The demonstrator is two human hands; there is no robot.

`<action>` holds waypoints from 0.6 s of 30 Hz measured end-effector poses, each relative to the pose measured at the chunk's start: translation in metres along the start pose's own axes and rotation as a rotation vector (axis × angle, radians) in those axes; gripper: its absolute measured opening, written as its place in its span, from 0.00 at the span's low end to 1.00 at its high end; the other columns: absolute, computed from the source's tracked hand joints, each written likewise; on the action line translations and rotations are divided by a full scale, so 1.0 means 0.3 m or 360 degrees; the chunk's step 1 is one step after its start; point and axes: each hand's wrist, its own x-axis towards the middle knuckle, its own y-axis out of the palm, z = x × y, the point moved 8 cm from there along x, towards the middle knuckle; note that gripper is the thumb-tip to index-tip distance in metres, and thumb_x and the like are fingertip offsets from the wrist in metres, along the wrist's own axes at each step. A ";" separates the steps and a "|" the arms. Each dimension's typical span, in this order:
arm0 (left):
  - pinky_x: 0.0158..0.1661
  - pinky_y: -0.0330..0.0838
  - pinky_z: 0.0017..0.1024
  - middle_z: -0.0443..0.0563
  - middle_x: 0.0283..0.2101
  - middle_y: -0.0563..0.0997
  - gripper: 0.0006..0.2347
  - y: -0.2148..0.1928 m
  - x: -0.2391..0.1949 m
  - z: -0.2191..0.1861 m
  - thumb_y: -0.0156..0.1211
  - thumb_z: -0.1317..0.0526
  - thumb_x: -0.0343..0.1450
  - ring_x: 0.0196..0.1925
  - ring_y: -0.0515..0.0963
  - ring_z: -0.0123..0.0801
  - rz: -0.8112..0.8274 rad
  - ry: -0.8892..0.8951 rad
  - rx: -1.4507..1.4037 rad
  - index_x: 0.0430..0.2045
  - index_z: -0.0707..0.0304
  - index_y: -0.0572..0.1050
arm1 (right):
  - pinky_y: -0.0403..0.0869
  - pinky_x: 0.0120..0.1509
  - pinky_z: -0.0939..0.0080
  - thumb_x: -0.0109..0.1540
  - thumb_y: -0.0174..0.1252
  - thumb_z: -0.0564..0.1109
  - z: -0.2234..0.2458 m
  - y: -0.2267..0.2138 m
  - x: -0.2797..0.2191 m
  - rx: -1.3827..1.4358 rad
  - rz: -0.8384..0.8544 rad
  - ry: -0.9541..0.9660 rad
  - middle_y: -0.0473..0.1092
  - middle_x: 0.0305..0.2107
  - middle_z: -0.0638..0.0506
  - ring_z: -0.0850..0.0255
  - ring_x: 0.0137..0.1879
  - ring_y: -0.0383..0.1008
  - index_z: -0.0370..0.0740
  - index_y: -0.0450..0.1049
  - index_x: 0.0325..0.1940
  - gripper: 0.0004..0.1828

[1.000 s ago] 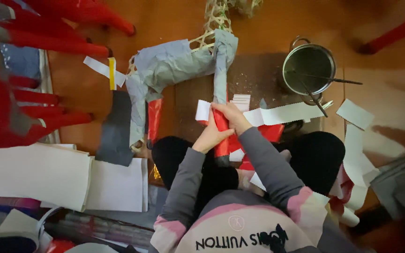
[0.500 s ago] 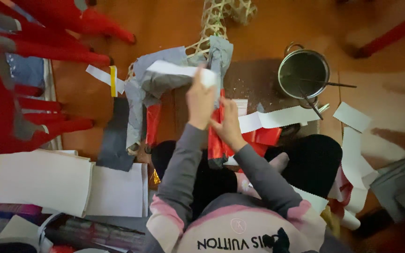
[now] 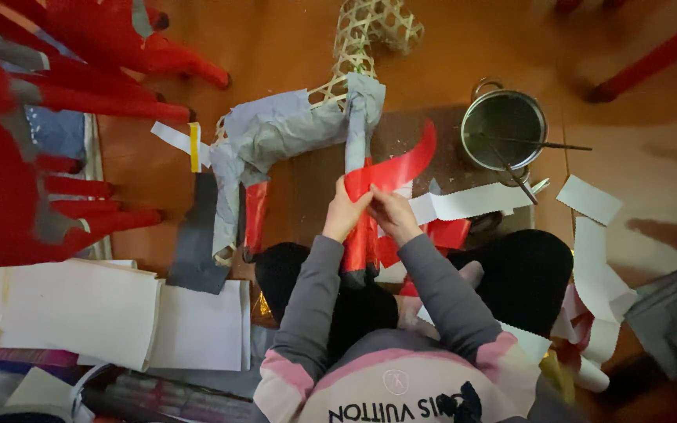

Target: Decorating a giraffe-shaped craft structure by cutting and applying red and white paper strips

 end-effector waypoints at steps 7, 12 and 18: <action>0.52 0.72 0.46 0.72 0.50 0.76 0.31 -0.014 -0.070 -0.049 0.58 0.47 0.65 0.55 0.76 0.59 0.0062 -0.0112 0.0042 0.63 0.41 0.53 | 0.71 0.45 0.53 0.68 0.50 0.48 0.228 0.268 -0.239 -0.1657 0.0179 -0.1063 0.72 0.26 0.39 0.63 0.38 0.71 0.34 0.77 0.32 0.18; 0.54 0.70 0.50 0.82 0.55 0.69 0.47 -0.020 -0.107 -0.100 0.64 0.61 0.59 0.58 0.72 0.64 0.0286 -0.0029 -0.0054 0.70 0.52 0.35 | 0.72 0.49 0.40 0.60 0.56 0.74 0.064 0.251 0.062 -0.1560 0.0184 -0.0109 0.72 0.40 0.37 0.48 0.47 0.73 0.30 0.71 0.52 0.41; 0.55 0.68 0.56 0.77 0.54 0.73 0.53 -0.023 -0.008 0.038 0.67 0.39 0.58 0.56 0.73 0.66 0.0295 0.0091 0.0083 0.69 0.55 0.31 | 0.74 0.21 0.52 0.61 0.62 0.63 0.016 0.159 0.163 -0.0894 0.0066 -0.0133 0.69 0.18 0.40 0.51 0.22 0.75 0.33 0.71 0.33 0.28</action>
